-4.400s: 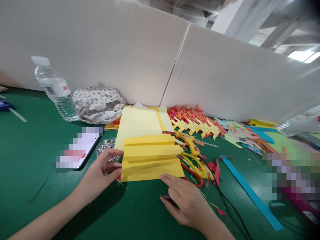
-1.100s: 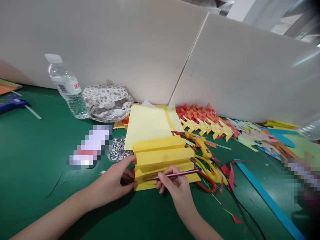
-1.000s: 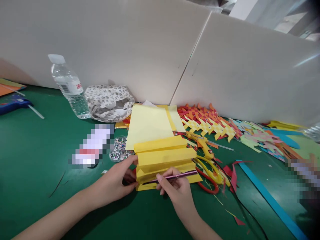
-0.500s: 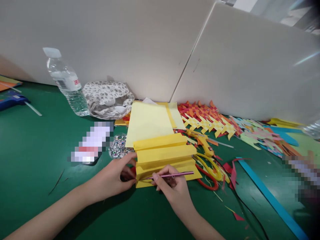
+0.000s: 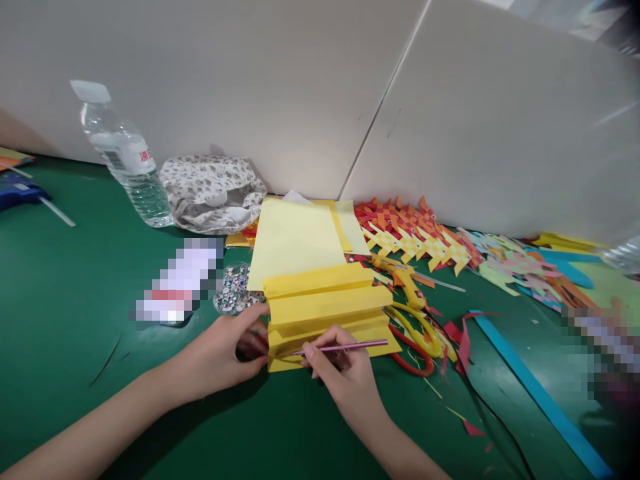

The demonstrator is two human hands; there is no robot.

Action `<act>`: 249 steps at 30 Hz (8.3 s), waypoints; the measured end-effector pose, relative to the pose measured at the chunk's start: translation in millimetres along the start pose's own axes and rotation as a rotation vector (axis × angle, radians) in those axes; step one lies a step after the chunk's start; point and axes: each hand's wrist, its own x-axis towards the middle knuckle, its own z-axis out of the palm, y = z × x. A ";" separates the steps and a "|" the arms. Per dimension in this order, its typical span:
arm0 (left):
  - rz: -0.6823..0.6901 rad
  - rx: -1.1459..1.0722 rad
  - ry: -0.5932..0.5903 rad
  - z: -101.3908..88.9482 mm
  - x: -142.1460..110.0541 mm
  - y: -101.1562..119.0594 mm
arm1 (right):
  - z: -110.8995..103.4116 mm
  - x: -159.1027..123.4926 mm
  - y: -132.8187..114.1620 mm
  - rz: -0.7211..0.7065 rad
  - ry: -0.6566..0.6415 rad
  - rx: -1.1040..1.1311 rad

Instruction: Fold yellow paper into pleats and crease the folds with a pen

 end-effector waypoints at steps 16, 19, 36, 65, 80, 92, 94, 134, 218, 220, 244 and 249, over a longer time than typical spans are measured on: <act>0.016 0.003 -0.020 -0.8 -0.3 -2.3 | 0.1 -0.4 1.8 -0.038 -0.064 -0.119; 0.011 0.009 -0.014 -1.0 -0.9 -1.8 | 0.3 -0.6 0.8 -0.022 -0.052 -0.111; 0.016 -0.011 -0.004 -0.3 -0.4 -2.0 | -0.5 -0.7 1.3 -0.013 -0.042 -0.100; 0.029 -0.008 -0.012 1.2 1.0 -3.5 | -0.8 -2.9 -0.9 -0.069 -0.056 -0.173; 0.041 0.060 -0.001 2.5 -2.0 -2.1 | -4.9 -2.5 0.5 -0.037 -0.057 -0.100; 0.028 0.061 0.001 1.5 -0.8 -0.6 | -40.3 1.3 5.6 -0.027 0.050 -0.003; 0.032 0.060 -0.001 2.0 -0.6 0.4 | -41.6 1.0 6.3 -0.032 0.064 -0.002; 0.072 0.183 0.047 9.0 -1.5 7.8 | -29.7 5.6 -2.1 -0.036 -0.060 -0.128; -0.021 0.083 0.008 6.1 -6.5 3.9 | -11.6 5.7 -7.1 -0.064 -0.150 -0.104; -0.029 0.078 -0.003 5.4 -6.5 8.1 | -8.4 5.9 -5.2 -0.058 -0.149 -0.126; -0.051 0.062 -0.009 4.9 -6.6 13.9 | -32.8 10.5 0.9 -0.070 -0.075 -0.139; -0.041 0.065 -0.005 5.0 -6.7 12.2 | -29.7 8.1 -1.2 -0.112 -0.061 -0.121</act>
